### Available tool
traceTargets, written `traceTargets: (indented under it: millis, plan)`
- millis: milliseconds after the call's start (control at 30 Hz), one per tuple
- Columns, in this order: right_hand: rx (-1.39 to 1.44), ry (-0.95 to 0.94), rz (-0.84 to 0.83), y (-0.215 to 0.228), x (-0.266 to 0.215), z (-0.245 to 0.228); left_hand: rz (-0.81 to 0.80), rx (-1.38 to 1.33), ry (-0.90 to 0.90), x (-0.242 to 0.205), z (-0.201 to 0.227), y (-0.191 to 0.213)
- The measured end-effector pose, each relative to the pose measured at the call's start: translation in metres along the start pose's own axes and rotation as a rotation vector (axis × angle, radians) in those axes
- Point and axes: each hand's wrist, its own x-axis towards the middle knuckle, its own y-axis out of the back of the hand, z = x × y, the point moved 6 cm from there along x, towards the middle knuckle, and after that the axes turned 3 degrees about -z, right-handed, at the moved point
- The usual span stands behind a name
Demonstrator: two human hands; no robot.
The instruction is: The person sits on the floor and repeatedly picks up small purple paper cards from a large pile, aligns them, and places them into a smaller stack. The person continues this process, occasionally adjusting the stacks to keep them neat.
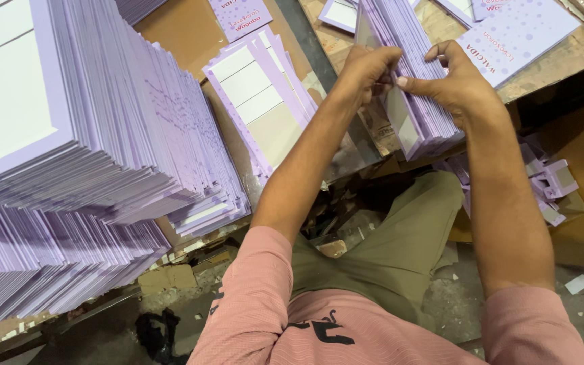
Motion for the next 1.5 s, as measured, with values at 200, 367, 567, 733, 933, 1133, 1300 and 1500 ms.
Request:
traceTargets:
  millis: [200, 367, 567, 733, 933, 1133, 1300, 1500]
  plan:
    - [0.074, -0.065, -0.038, 0.006, 0.0, -0.001, 0.187, 0.38, -0.102, 0.011, 0.0, 0.031]
    - [0.084, -0.011, -0.034, 0.005, 0.001, 0.002, 0.401, 0.699, -0.171, -0.012, 0.023, 0.049]
    - [0.037, 0.039, -0.042, 0.011, 0.016, 0.018, 0.471, 0.872, -0.864, -0.141, 0.085, -0.01]
    - [0.141, 0.05, -0.066, 0.015, 0.028, 0.026, 0.736, 1.345, -0.915, -0.195, 0.099, -0.068]
    - [0.109, 0.114, -0.058, 0.016, 0.032, 0.029, 0.889, 1.419, -0.8, -0.184, 0.101, -0.069]
    - [0.087, 0.052, -0.06, 0.014, 0.026, 0.023, 0.962, 1.519, -0.831, -0.171, 0.09, -0.067]
    - [-0.004, 0.023, -0.006, 0.013, 0.021, 0.02, 0.869, 1.537, -0.876, -0.154, 0.085, -0.046]
    - [-0.057, -0.013, -0.032, 0.011, 0.02, 0.017, 0.725, 1.676, -1.281, -0.161, 0.069, 0.004]
